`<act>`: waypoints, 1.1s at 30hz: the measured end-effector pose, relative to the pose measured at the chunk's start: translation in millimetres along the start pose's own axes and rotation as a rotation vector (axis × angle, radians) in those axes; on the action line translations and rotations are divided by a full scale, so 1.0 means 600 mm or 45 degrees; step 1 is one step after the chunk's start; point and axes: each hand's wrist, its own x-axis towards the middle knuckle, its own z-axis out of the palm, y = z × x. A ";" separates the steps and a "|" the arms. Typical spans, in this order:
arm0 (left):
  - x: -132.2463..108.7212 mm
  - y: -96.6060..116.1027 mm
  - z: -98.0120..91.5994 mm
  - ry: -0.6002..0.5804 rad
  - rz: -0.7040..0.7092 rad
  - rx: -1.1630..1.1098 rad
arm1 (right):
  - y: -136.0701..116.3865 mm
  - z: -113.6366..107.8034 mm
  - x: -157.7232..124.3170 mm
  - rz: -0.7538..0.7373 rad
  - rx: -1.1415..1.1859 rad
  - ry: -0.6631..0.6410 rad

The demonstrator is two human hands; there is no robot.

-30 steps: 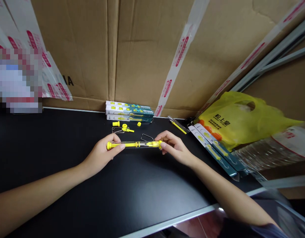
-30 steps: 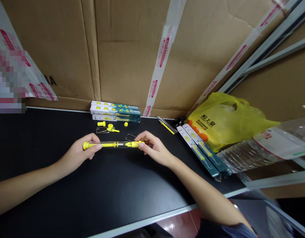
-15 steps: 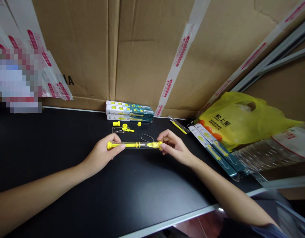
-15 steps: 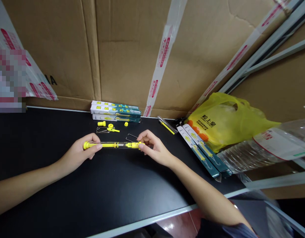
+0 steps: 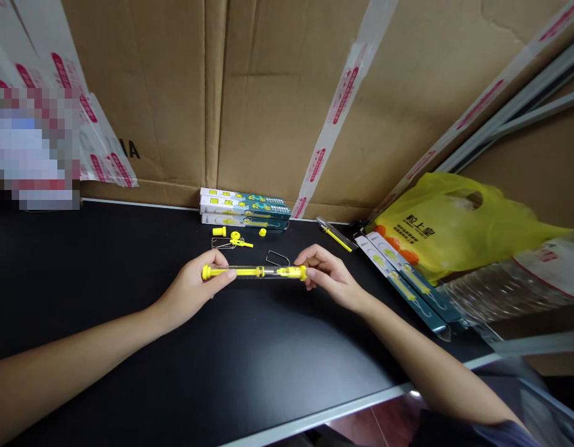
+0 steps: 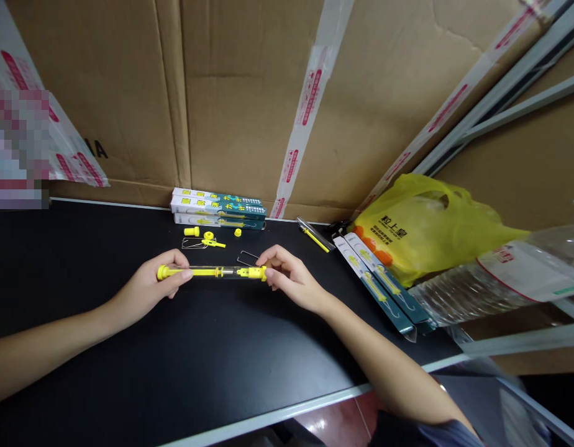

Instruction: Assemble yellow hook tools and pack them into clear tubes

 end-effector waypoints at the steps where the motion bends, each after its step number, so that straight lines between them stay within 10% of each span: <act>1: 0.000 0.000 0.000 0.001 -0.001 0.002 | -0.001 0.000 0.000 -0.002 0.000 0.000; 33: -0.001 0.000 0.001 0.010 0.000 -0.031 | 0.008 -0.001 -0.003 -0.064 -0.071 0.017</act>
